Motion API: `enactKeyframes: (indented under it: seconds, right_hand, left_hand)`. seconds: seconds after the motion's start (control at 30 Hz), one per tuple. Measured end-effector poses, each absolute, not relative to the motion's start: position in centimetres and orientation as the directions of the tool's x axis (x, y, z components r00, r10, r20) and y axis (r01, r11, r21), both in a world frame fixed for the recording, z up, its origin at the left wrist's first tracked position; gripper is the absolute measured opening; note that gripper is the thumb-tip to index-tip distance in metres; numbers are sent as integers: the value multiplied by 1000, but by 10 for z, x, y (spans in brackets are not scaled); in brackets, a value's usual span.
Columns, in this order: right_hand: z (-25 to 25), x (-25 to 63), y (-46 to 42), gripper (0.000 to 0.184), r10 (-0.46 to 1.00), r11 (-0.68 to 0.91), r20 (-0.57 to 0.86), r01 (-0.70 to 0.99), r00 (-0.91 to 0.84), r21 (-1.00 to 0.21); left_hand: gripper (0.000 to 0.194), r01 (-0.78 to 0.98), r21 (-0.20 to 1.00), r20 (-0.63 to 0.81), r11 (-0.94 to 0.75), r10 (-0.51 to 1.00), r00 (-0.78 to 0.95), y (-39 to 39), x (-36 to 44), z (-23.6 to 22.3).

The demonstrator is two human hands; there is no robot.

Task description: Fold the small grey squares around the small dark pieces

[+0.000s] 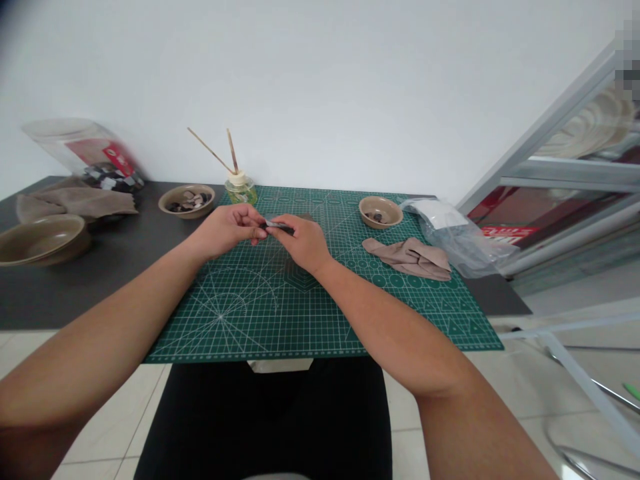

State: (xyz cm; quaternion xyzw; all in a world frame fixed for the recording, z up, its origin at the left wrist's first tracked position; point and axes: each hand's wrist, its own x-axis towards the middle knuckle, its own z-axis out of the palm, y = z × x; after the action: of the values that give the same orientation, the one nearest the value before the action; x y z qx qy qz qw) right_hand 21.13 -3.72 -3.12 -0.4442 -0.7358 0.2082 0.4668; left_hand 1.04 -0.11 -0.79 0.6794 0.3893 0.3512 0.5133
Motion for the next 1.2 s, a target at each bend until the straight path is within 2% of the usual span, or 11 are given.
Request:
enactKeyframes:
  seconds: [0.3,1.2]
  right_hand:
    - [-31,211,-35,17,874,481,455,445,-172,-755]
    - [-31,209,-36,18,858,513,478,370,-188,-774]
  left_hand:
    - [25,186,966,81,-181,891,447,-2,11,-7]
    - [30,146,963,140,-228,880,455,-2,10,-7]
